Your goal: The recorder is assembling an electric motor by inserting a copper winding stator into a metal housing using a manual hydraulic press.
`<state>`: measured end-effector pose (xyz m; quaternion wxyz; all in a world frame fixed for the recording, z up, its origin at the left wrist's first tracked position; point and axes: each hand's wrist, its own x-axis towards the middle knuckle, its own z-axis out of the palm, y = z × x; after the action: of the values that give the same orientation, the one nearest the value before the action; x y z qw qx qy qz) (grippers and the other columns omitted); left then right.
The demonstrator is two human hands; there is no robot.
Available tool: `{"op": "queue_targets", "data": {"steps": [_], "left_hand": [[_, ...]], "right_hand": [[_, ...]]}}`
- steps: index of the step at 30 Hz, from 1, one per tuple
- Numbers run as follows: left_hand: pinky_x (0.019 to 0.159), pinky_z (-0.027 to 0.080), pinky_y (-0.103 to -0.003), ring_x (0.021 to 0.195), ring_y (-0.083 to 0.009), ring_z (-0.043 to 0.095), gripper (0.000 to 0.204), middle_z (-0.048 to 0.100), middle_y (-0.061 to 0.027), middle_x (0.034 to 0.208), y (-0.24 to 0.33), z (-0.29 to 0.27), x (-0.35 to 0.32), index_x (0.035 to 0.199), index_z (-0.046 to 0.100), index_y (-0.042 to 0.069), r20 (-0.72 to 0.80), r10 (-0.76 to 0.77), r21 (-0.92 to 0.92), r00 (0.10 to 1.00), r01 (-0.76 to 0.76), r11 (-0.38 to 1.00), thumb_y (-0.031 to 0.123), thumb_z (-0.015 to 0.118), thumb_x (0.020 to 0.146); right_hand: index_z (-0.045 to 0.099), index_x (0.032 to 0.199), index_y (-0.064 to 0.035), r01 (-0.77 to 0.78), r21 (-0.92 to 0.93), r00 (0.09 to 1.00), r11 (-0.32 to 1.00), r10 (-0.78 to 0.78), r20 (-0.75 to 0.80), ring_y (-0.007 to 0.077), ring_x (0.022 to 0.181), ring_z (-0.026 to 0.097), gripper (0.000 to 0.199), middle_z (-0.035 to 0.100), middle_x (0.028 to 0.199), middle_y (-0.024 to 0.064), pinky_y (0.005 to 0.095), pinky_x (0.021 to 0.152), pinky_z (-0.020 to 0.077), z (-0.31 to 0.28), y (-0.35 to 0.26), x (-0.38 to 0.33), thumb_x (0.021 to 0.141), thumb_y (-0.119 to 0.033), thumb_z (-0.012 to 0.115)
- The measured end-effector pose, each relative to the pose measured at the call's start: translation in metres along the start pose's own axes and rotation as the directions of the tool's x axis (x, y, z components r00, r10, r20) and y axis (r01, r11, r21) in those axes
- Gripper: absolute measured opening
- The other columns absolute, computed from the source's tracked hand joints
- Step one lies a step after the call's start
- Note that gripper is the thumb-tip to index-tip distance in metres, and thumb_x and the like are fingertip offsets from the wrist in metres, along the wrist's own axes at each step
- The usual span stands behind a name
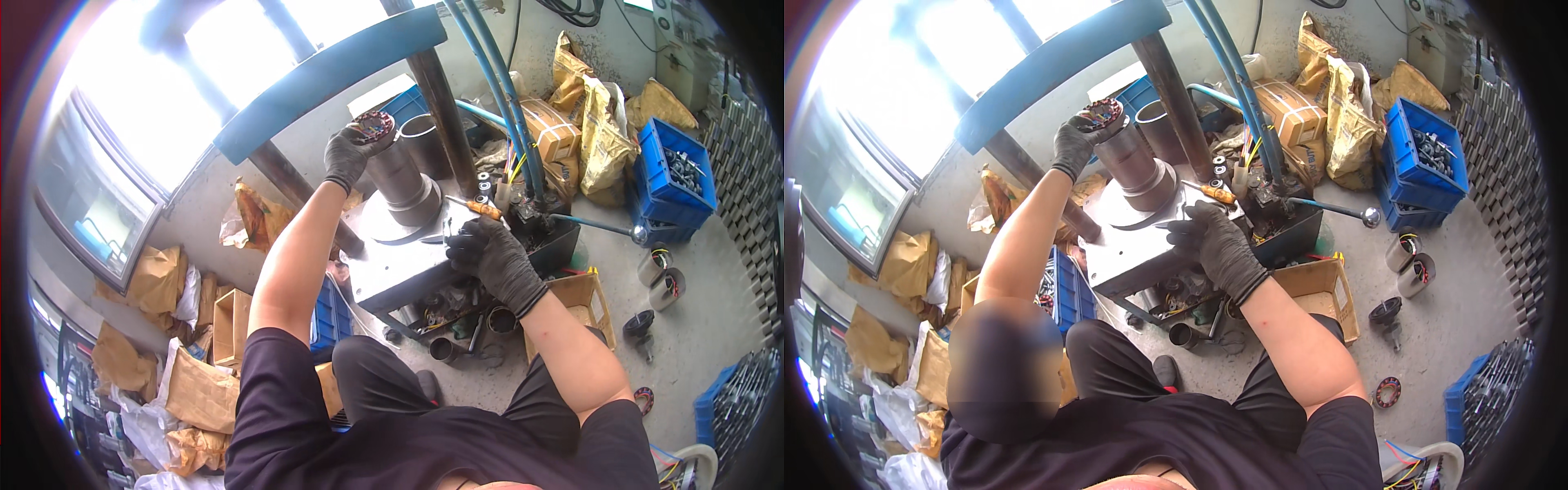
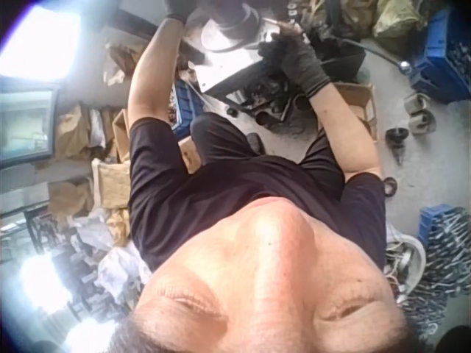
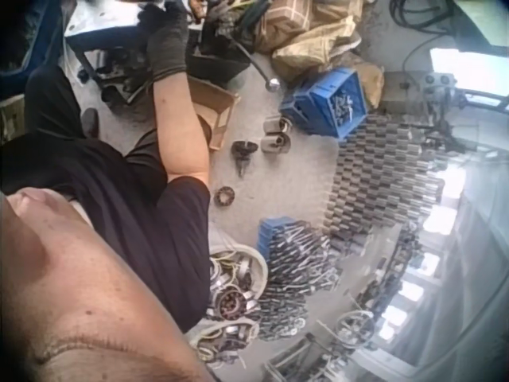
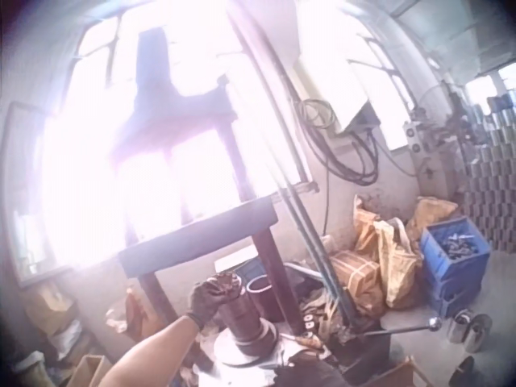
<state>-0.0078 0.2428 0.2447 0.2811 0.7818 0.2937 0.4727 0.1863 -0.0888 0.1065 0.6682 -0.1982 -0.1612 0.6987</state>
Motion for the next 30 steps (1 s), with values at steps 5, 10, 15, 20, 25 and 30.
{"op": "queue_targets", "data": {"steps": [5, 10, 15, 20, 25, 30], "left_hand": [[0.084, 0.057, -0.031, 0.088, -0.0153, 0.073, 0.053, 0.079, -0.0106, 0.098, 0.027, 0.018, -0.029, 0.102, 0.074, 0.001, -0.01, -0.125, 0.261, 0.992, 0.123, 0.958, 0.042, 0.093, 0.073], [0.088, 0.057, -0.031, 0.092, -0.018, 0.073, 0.058, 0.078, -0.0136, 0.1, 0.008, -0.001, -0.023, 0.111, 0.07, -0.003, -0.035, -0.154, 0.405, 0.987, 0.155, 0.901, 0.035, 0.093, 0.074], [0.088, 0.057, -0.032, 0.094, -0.0194, 0.072, 0.055, 0.076, -0.013, 0.1, 0.012, 0.005, -0.022, 0.111, 0.069, -0.003, 0.009, -0.16, 0.455, 0.987, 0.138, 0.88, 0.032, 0.092, 0.076], [0.091, 0.058, -0.037, 0.096, -0.0279, 0.075, 0.06, 0.077, -0.0175, 0.104, -0.003, 0.011, -0.017, 0.116, 0.069, -0.001, -0.023, -0.114, 0.578, 0.993, 0.107, 0.809, 0.035, 0.092, 0.074], [0.088, 0.056, -0.041, 0.099, -0.0294, 0.075, 0.063, 0.077, -0.0159, 0.109, -0.007, 0.011, -0.017, 0.12, 0.071, 0.006, 0.038, -0.079, 0.708, 0.996, 0.029, 0.706, 0.048, 0.082, 0.076], [0.102, 0.048, -0.034, 0.118, -0.0189, 0.061, 0.057, 0.065, -0.0132, 0.13, -0.057, -0.031, -0.01, 0.139, 0.054, 0.004, 0.213, -0.103, 0.256, 0.972, 0.046, 0.966, 0.027, 0.078, 0.093]], "right_hand": [[0.063, 0.114, -0.0098, 0.006, -0.04, 0.999, 0.999, -0.008, -0.041, 0.0304, 0.084, 0.072, 0.032, 0.074, 0.099, 0.0169, 0.0413, 0.078, 0.0586, -0.003, -0.005, -0.005, 0.094, -0.032, 0.071], [0.065, 0.11, -0.0073, -0.007, 0.028, 1.0, 1.0, 0.008, -0.018, 0.03, 0.082, 0.071, 0.03, 0.074, 0.094, 0.0161, 0.0424, 0.077, 0.058, -0.004, -0.008, 0.005, 0.093, -0.031, 0.072], [0.069, 0.111, -0.0051, 0.034, 0.024, 0.999, 0.999, -0.033, -0.025, 0.0307, 0.09, 0.072, 0.03, 0.074, 0.098, 0.0169, 0.0449, 0.082, 0.0584, -0.019, -0.025, 0.016, 0.097, -0.032, 0.065], [0.066, 0.105, -0.0051, 0.176, 0.024, 0.98, 0.984, -0.173, -0.099, 0.0289, 0.079, 0.07, 0.026, 0.072, 0.089, 0.0155, 0.04, 0.073, 0.0599, -0.007, -0.041, -0.001, 0.093, -0.027, 0.072], [0.069, 0.103, -0.006, 0.258, -0.073, 0.958, 0.964, -0.264, -0.108, 0.0202, 0.073, 0.069, 0.024, 0.071, 0.084, 0.0084, 0.0346, 0.071, 0.0581, -0.006, -0.037, -0.004, 0.098, -0.03, 0.067], [0.07, 0.104, -0.0052, 0.31, -0.231, 0.95, 0.922, -0.312, 0.028, 0.0148, 0.076, 0.07, 0.021, 0.073, 0.086, 0.0083, 0.0285, 0.07, 0.0583, -0.002, -0.034, -0.011, 0.102, -0.025, 0.064]]}}
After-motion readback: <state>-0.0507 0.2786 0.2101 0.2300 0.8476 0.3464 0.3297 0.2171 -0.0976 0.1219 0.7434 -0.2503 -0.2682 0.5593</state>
